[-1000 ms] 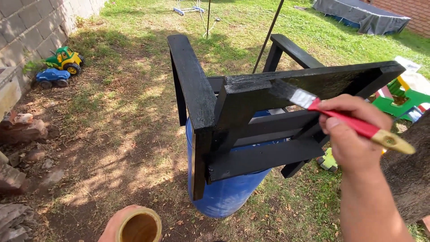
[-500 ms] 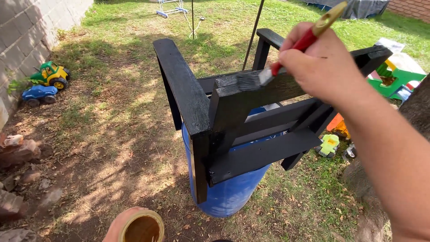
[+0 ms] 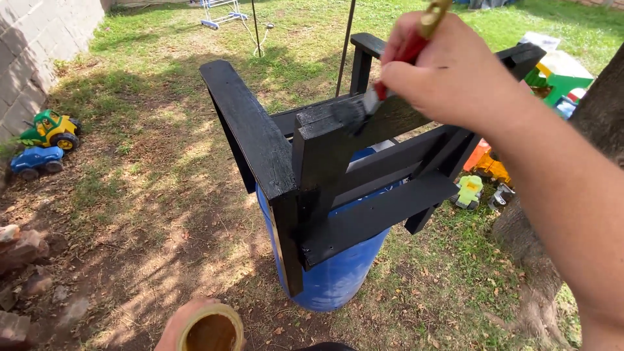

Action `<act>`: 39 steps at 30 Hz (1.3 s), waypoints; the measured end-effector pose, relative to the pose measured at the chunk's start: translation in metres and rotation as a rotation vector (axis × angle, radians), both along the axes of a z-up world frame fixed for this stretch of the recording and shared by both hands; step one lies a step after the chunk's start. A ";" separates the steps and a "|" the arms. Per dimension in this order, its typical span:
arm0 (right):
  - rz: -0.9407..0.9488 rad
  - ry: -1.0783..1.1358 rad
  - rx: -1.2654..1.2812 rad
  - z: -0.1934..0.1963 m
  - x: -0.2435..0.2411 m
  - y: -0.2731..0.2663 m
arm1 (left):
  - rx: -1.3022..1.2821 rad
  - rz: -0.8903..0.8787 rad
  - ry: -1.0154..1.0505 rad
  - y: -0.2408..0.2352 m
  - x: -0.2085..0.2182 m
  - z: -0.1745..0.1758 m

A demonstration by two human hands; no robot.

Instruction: Painting a wooden frame or chair structure with black paint using a brush and a small container.

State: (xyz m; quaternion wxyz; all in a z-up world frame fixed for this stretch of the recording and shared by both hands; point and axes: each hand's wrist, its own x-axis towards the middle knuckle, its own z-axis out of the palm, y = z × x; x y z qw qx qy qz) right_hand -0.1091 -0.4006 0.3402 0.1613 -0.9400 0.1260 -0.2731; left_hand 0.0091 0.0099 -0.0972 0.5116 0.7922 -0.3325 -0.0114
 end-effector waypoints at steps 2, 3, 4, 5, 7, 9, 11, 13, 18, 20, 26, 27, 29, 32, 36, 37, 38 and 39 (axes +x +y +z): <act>-0.116 0.065 -0.018 -0.012 -0.022 -0.014 | 0.010 -0.020 -0.004 -0.024 0.020 0.035; 0.002 -0.081 -0.107 -0.023 -0.037 -0.023 | -0.019 -0.009 0.025 -0.023 0.017 0.039; 0.122 -0.226 -0.195 -0.034 -0.053 -0.031 | -0.048 0.003 0.055 -0.022 0.013 0.042; 0.121 -0.218 -0.188 -0.052 -0.064 -0.033 | -0.041 0.003 0.064 -0.022 0.005 0.052; 0.464 -0.513 -0.550 -0.088 -0.086 -0.035 | -0.127 0.053 0.161 -0.020 -0.015 0.070; 0.527 -0.605 -0.669 -0.125 -0.072 -0.030 | -0.125 0.165 0.116 -0.043 -0.047 0.116; 0.587 -0.704 -0.778 -0.157 -0.060 -0.028 | -0.112 0.278 0.064 -0.058 -0.065 0.138; 0.508 -0.644 -0.709 -0.180 -0.046 -0.026 | -0.203 0.196 -0.202 -0.059 -0.066 0.138; 0.509 -0.542 -0.637 -0.229 -0.010 -0.032 | -0.169 0.200 -0.168 -0.052 -0.072 0.134; 0.508 -0.540 -0.611 -0.237 -0.002 -0.033 | -0.126 0.208 -0.209 -0.048 -0.070 0.131; 0.524 -0.319 -0.570 -0.282 0.004 -0.048 | -0.214 0.215 -0.051 -0.041 -0.077 0.130; 0.582 -0.175 -0.538 -0.292 0.005 -0.055 | -0.242 0.203 -0.058 -0.041 -0.077 0.130; 0.637 -0.037 -0.497 -0.304 0.003 -0.062 | -0.264 0.189 -0.068 -0.041 -0.079 0.132; 0.728 0.106 -0.401 -0.296 0.001 -0.066 | -0.242 0.166 -0.197 -0.046 -0.076 0.136; 0.641 -0.024 -0.551 -0.243 -0.008 -0.060 | -0.220 0.177 -0.137 -0.045 -0.084 0.139; 0.533 -0.002 -0.626 -0.222 -0.008 -0.060 | -0.201 0.177 -0.109 -0.045 -0.084 0.140; 0.535 -0.002 -0.616 -0.214 -0.009 -0.059 | -0.191 0.178 -0.106 -0.045 -0.086 0.137; 0.515 -0.078 -0.684 -0.206 -0.009 -0.058 | -0.234 0.154 -0.087 -0.045 -0.087 0.135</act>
